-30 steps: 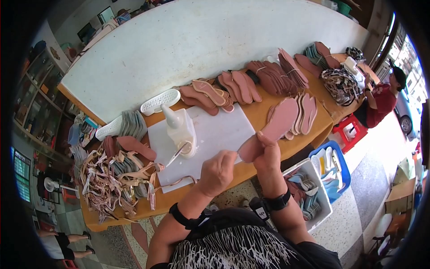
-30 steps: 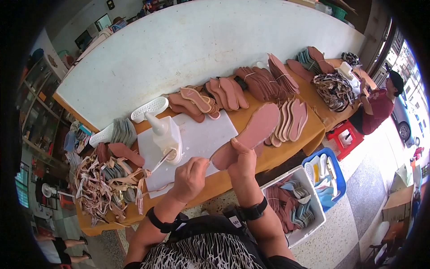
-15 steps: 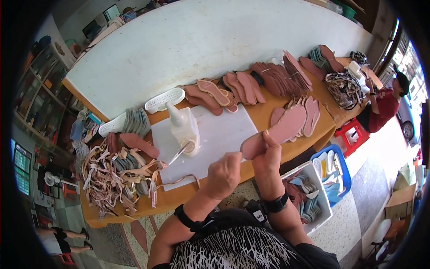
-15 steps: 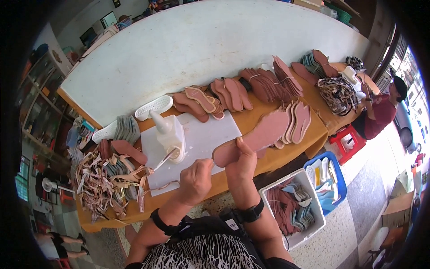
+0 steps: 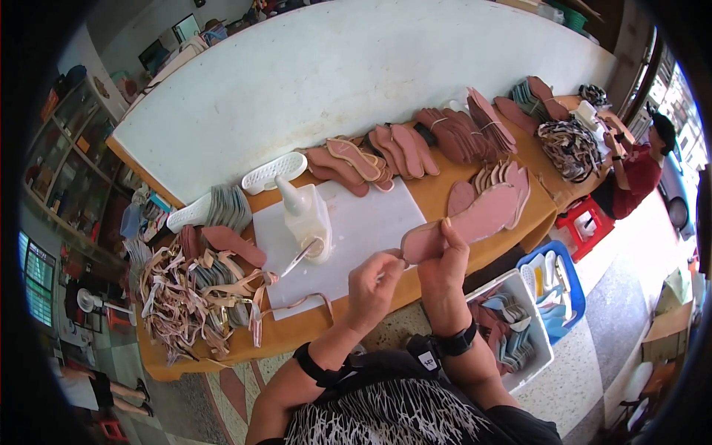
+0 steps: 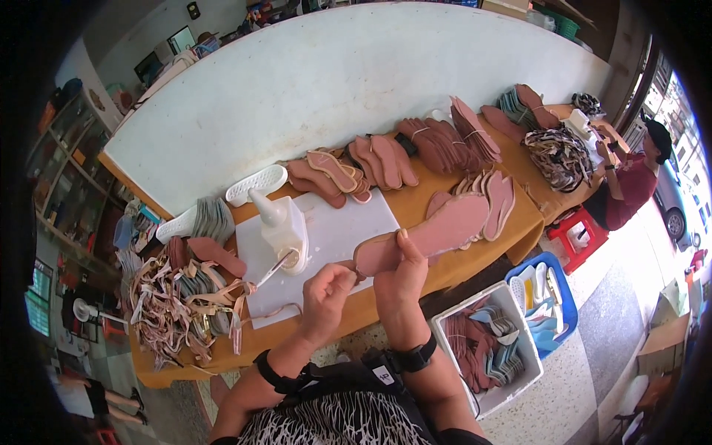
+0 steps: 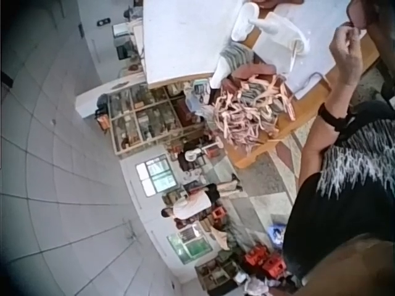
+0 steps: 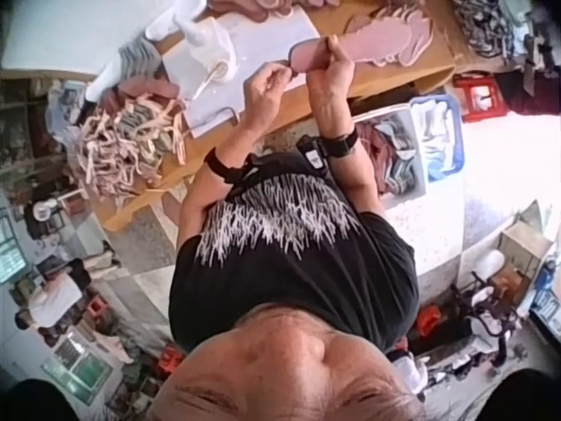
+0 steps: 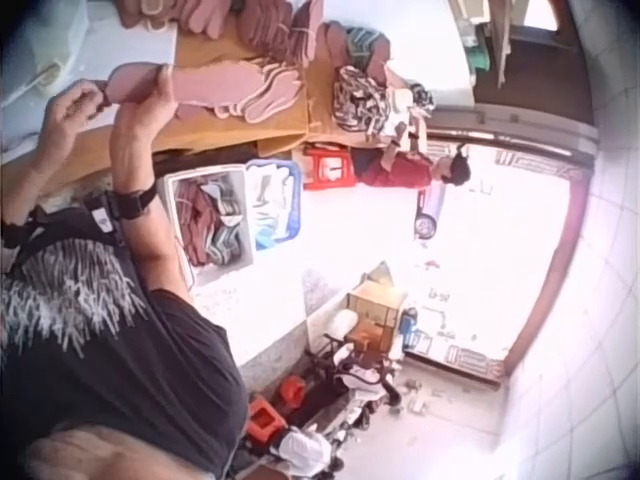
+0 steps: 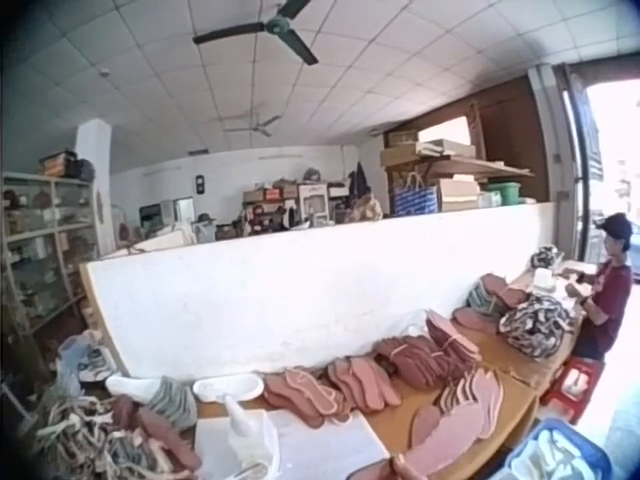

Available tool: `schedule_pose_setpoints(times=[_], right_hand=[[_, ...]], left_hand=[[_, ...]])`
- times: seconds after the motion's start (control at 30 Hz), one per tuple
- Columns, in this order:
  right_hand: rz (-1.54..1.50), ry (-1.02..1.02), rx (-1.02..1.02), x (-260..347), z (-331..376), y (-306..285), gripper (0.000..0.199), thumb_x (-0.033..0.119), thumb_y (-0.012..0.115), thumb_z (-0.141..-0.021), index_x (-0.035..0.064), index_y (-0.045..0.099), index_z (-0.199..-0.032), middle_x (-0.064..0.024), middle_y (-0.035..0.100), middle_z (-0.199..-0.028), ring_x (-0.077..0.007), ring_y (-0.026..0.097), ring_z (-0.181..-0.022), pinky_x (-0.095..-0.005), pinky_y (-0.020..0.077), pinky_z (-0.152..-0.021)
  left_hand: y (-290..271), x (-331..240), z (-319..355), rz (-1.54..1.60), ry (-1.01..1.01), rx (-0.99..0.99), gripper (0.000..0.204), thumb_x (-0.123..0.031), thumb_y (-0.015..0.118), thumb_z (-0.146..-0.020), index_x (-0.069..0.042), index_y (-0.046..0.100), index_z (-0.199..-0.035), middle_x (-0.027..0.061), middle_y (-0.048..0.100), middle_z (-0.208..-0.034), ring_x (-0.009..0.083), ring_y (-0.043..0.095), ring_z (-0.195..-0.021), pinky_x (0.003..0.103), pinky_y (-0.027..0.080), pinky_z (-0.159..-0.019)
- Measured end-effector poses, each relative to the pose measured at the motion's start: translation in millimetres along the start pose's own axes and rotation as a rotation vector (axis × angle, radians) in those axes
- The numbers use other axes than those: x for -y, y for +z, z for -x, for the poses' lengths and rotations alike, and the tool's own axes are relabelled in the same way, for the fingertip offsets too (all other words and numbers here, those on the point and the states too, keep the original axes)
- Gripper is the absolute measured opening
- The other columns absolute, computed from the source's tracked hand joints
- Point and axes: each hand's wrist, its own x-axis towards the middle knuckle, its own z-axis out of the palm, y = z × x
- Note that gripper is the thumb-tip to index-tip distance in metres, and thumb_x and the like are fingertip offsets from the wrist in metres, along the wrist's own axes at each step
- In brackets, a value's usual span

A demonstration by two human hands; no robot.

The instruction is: Assembling and gluing shoe sole components.

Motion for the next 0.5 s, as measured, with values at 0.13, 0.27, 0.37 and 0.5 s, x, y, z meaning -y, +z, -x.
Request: schedule_pose_setpoints(times=[0.13, 0.27, 0.37, 0.5], right_hand=[[0.001, -0.019, 0.039, 1, 5, 3, 0.011, 0.012, 0.053, -0.079, 0.0032, 0.054, -0.085, -0.0032, 0.056, -0.083, -0.0165, 0.053, -0.079, -0.0309, 0.0408, -0.076], [0.006, 0.003, 0.094, 3, 6, 2, 0.012, 0.013, 0.052, -0.080, 0.0035, 0.053, -0.086, -0.0031, 0.056, -0.083, -0.0161, 0.052, -0.080, -0.0311, 0.0403, -0.077], [0.039, -0.012, 0.073, 4, 4, 2, 0.012, 0.014, 0.051, -0.080, 0.0040, 0.053, -0.088, -0.0031, 0.056, -0.084, -0.0160, 0.052, -0.081, -0.0311, 0.0397, -0.078], [0.038, -0.024, 0.057, 5, -3, 3, 0.010, 0.013, 0.051, -0.080, 0.0052, 0.053, -0.086, -0.0026, 0.055, -0.083, -0.0153, 0.051, -0.081, -0.0315, 0.0395, -0.077]], left_hand=[[-2, 1, -13, 0.690, -0.441, -0.041, 0.016, -0.016, 0.048, -0.086, 0.000, 0.049, -0.089, 0.0098, 0.057, -0.086, 0.0179, 0.055, -0.077, 0.029, 0.042, -0.073], [-3, 5, -23, 0.896, -0.588, 0.125, 0.012, -0.014, 0.052, -0.083, -0.004, 0.048, -0.088, 0.0050, 0.052, -0.076, 0.0135, 0.047, -0.061, 0.026, 0.040, -0.060], [-7, 3, -22, 0.942, -0.678, 0.126, 0.008, -0.012, 0.054, -0.082, -0.007, 0.049, -0.084, 0.0039, 0.051, -0.074, 0.0081, 0.039, -0.051, 0.019, 0.033, -0.047], [-8, 4, -20, 1.018, -0.735, 0.120, 0.005, -0.010, 0.055, -0.081, -0.008, 0.051, -0.081, 0.0034, 0.051, -0.073, 0.0040, 0.033, -0.046, 0.015, 0.023, -0.039]])
